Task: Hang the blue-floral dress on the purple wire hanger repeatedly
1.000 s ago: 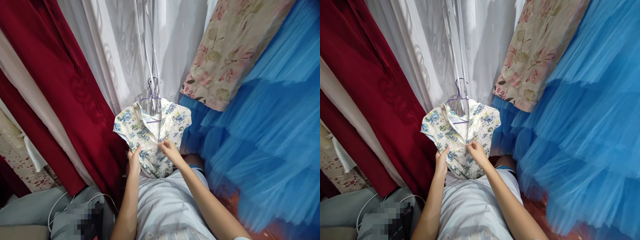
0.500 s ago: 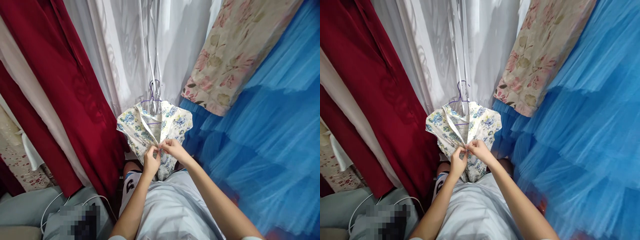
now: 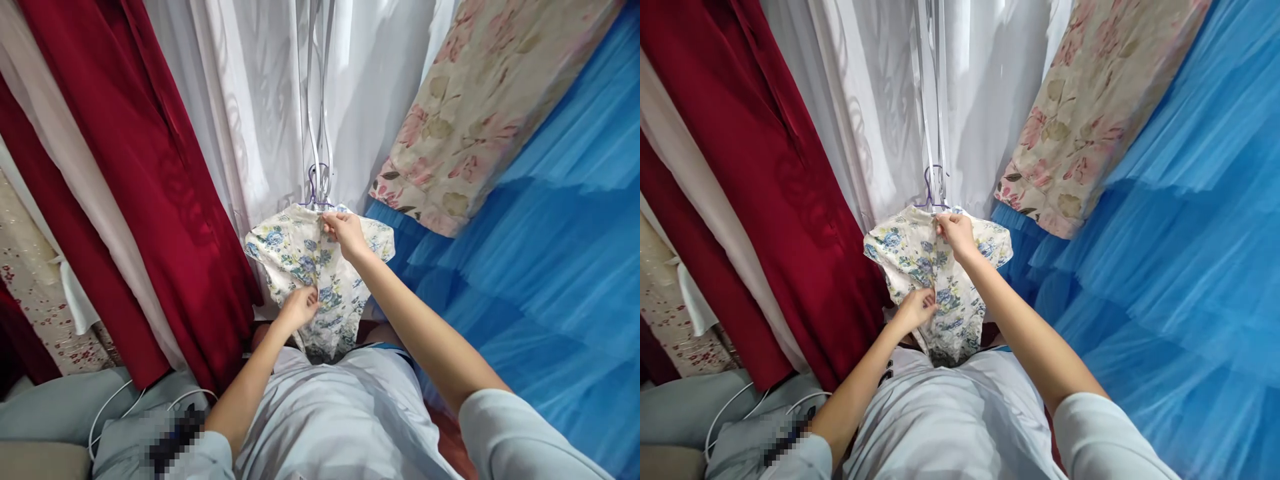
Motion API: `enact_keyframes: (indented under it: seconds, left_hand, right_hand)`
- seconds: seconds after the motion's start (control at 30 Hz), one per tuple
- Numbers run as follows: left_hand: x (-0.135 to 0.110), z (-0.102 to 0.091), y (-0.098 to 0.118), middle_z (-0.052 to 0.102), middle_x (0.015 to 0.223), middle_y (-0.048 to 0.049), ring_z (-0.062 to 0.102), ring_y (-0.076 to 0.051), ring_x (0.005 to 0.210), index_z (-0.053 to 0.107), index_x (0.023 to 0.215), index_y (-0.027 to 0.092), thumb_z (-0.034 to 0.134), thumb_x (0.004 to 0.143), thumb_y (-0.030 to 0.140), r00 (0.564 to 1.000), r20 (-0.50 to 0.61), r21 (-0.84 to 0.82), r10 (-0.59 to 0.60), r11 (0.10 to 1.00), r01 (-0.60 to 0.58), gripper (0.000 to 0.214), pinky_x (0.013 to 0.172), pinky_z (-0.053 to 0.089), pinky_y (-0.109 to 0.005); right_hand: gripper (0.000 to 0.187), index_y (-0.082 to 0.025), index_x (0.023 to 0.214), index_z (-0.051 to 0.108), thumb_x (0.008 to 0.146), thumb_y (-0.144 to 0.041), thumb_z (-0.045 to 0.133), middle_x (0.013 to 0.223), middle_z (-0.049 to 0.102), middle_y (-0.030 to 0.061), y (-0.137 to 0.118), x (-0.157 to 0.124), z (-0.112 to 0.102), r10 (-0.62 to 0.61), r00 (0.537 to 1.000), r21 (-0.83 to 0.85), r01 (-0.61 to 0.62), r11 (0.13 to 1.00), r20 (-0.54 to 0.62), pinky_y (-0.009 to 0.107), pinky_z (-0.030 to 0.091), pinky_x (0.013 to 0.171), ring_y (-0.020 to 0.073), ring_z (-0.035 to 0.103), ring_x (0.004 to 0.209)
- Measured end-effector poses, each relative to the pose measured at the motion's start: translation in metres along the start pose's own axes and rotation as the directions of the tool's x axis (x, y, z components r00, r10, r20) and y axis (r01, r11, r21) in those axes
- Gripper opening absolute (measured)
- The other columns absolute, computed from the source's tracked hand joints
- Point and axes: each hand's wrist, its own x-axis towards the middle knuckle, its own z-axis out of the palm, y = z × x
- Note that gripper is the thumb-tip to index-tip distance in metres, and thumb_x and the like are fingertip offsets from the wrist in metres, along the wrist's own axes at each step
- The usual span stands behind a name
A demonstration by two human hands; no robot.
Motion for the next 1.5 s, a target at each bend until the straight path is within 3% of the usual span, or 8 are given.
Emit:
enact_keyframes:
  seconds: [0.17,0.4,0.53,0.7,0.83,0.97,1.13,1.5]
  left_hand:
    - [0.068,-0.059,0.042,0.064,0.082,-0.0014,0.059,-0.014,0.069,0.056,0.128,0.022,0.053,0.094,0.031,0.918,-0.353,-0.039,0.181,0.977,-0.207,0.036,0.07,0.048,-0.026]
    - [0.132,-0.09,0.087,0.068,0.079,-0.0035,0.062,-0.016,0.073,0.068,0.085,0.017,0.056,0.093,0.03,0.878,-0.188,0.154,0.44,0.896,-0.416,0.02,0.071,0.047,-0.027]
    - [0.143,-0.09,0.096,0.067,0.08,-0.0032,0.063,-0.015,0.076,0.065,0.089,0.017,0.052,0.095,0.03,0.814,-0.352,0.162,0.462,0.887,-0.433,0.019,0.073,0.047,-0.026]
    - [0.158,-0.147,0.051,0.065,0.079,-0.0027,0.062,-0.013,0.075,0.063,0.088,0.014,0.057,0.092,0.032,0.732,-0.666,-0.081,0.142,0.962,-0.261,0.02,0.073,0.047,-0.024]
    - [0.141,-0.182,-0.016,0.054,0.065,0.003,0.054,-0.009,0.061,0.056,0.078,0.015,0.057,0.089,0.028,0.659,-0.679,-0.464,-0.323,0.885,-0.043,0.018,0.067,0.045,-0.022]
    - [0.102,-0.156,-0.055,0.047,0.056,0.0058,0.05,-0.009,0.055,0.046,0.069,0.018,0.056,0.088,0.036,0.7,-0.551,-0.558,-0.454,0.824,0.096,0.027,0.063,0.043,-0.023]
    - [0.067,-0.103,-0.055,0.059,0.06,-0.0015,0.059,-0.014,0.058,0.057,0.07,0.015,0.07,0.075,0.043,0.876,-0.224,-0.578,-0.427,0.782,0.233,0.031,0.061,0.046,-0.026]
    - [0.046,-0.038,0.075,0.065,0.074,-0.0031,0.06,-0.015,0.068,0.068,0.087,0.016,0.066,0.085,0.043,0.99,0.074,-0.529,0.121,0.846,-0.064,0.026,0.067,0.05,-0.027]
  right_hand:
    - [0.03,-0.018,0.072,0.058,0.082,-0.046,0.063,0.051,0.054,-0.0012,-0.004,-0.017,-0.004,-0.119,0.993,-0.109,0.12,0.987,0.018,0.025,0.031,0.048,0.0111,0.042,0.046]
    - [0.027,-0.02,0.073,0.052,0.087,-0.043,0.057,0.052,0.051,-0.0024,0.0,-0.017,-0.006,-0.173,0.985,-0.259,0.167,0.951,-0.001,0.026,0.029,0.049,0.0112,0.04,0.046]
    - [0.025,-0.021,0.07,0.049,0.084,-0.04,0.058,0.053,0.047,-0.003,0.025,-0.027,-0.011,-0.148,0.988,-0.288,0.13,0.949,-0.042,0.026,0.026,0.048,0.0116,0.038,0.048]
    - [0.028,-0.021,0.065,0.047,0.081,-0.041,0.059,0.05,0.04,-0.0052,0.052,-0.061,-0.026,-0.048,0.998,-0.284,0.06,0.957,0.048,0.025,0.022,0.046,0.0104,0.033,0.044]
    - [0.026,-0.021,0.067,0.051,0.081,-0.041,0.06,0.051,0.041,-0.0058,0.059,-0.079,-0.022,0.013,0.991,-0.254,0.022,0.967,0.135,0.025,0.023,0.046,0.0105,0.034,0.045]
    - [0.026,-0.021,0.064,0.051,0.079,-0.04,0.06,0.053,0.046,-0.0044,0.069,-0.085,-0.014,0.038,0.98,-0.239,0.009,0.971,0.194,0.025,0.028,0.049,0.0114,0.04,0.048]
    - [0.028,-0.021,0.059,0.048,0.078,-0.038,0.059,0.049,0.045,-0.0055,0.089,-0.094,-0.043,0.086,0.976,-0.264,-0.031,0.964,0.199,0.024,0.026,0.047,0.0109,0.038,0.047]
    - [0.034,-0.019,0.098,0.071,0.074,-0.044,0.074,0.099,0.073,0.0065,0.043,-0.132,-0.041,0.163,0.855,-0.026,-0.172,0.985,0.493,0.038,0.047,0.091,0.0276,0.062,0.101]
